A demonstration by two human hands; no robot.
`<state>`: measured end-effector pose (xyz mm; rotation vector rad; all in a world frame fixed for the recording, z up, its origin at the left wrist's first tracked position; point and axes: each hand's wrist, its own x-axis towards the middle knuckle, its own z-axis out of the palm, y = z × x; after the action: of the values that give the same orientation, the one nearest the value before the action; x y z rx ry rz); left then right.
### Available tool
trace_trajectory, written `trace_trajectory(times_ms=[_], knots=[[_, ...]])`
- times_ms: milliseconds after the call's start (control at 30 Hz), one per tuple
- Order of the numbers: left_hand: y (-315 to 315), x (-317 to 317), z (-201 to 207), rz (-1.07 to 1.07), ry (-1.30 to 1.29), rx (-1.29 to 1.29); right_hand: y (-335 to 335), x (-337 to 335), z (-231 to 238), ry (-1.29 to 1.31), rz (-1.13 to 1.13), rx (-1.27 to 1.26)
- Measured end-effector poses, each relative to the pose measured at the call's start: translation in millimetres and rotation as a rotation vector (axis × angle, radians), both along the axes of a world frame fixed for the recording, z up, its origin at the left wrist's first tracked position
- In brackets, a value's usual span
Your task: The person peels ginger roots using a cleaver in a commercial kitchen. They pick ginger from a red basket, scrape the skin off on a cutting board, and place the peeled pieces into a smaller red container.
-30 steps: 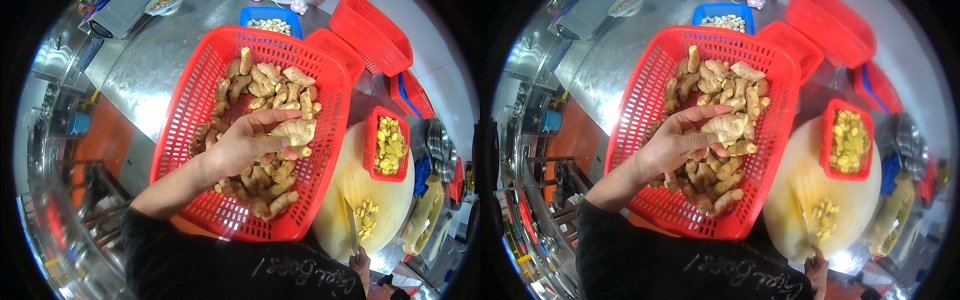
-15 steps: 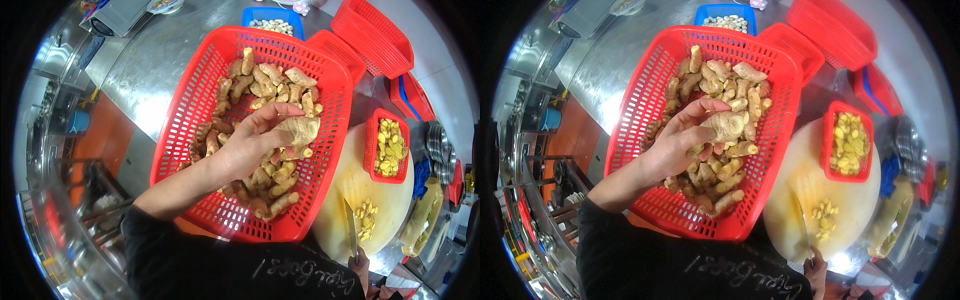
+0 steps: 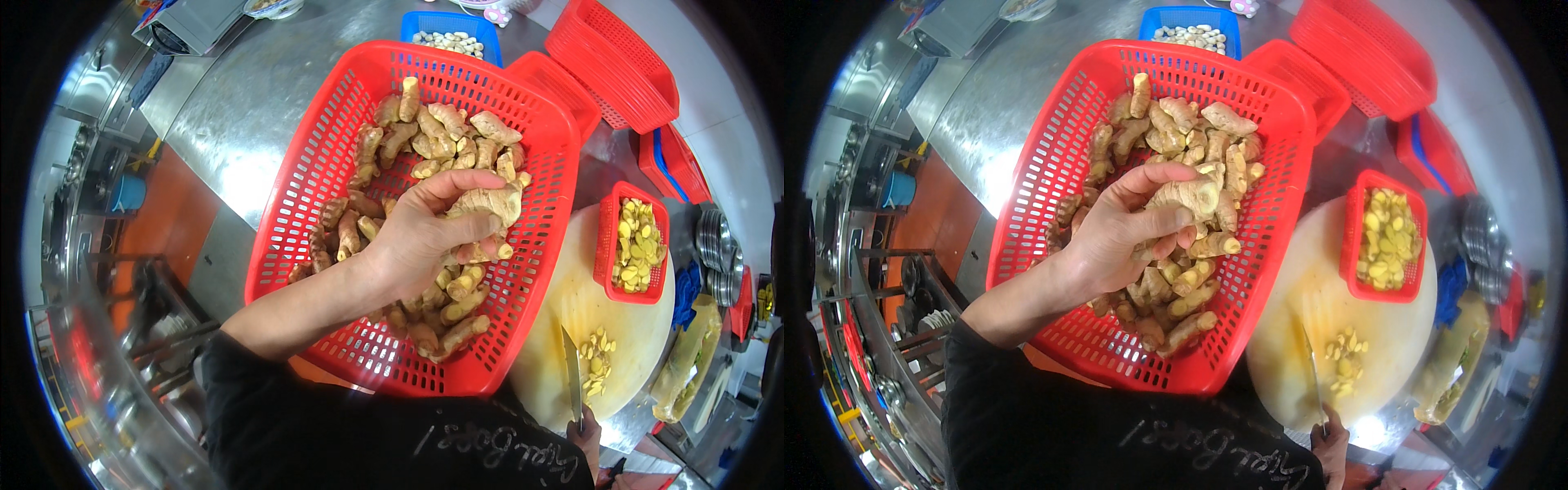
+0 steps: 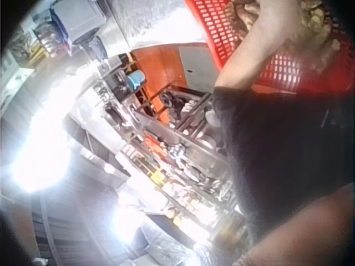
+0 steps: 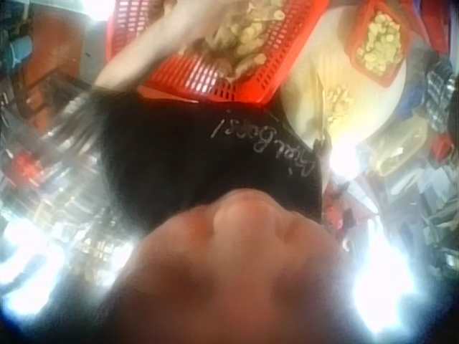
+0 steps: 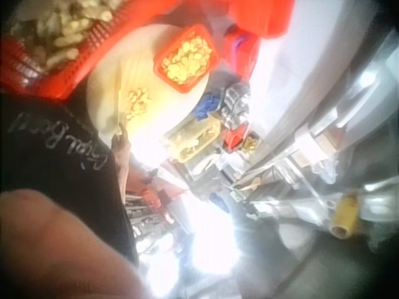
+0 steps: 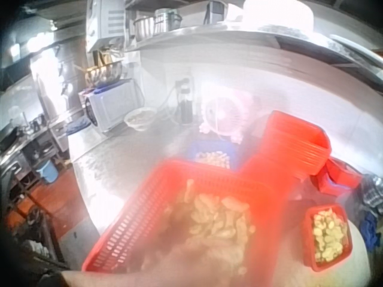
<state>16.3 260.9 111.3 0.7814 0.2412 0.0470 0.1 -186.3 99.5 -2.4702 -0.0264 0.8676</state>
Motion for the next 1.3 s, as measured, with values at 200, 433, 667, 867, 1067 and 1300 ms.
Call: trace_trajectory(times_ms=[200, 433, 667, 867, 1067, 1300], knots=[[1, 2, 9, 0.014, 0.05, -0.04, -15, -7, -11, 0.02, -0.099, 0.064], [0, 0, 12, -0.019, -0.067, 0.018, -5, -3, -2, 0.062, -0.084, -0.001], [0, 0, 11, -0.014, -0.1, 0.018, -5, -3, -2, 0.08, -0.1, -0.004], [2, 0, 11, -0.054, -0.085, 0.048, -5, -2, 0, 0.103, -0.099, -0.022], [35, 21, -17, 0.393, -0.129, 1.377, -11, -8, -8, 0.017, -0.093, 0.051], [-29, 6, -57, -0.326, -0.131, 1.788, -24, -4, -17, 0.004, -0.048, 0.048]])
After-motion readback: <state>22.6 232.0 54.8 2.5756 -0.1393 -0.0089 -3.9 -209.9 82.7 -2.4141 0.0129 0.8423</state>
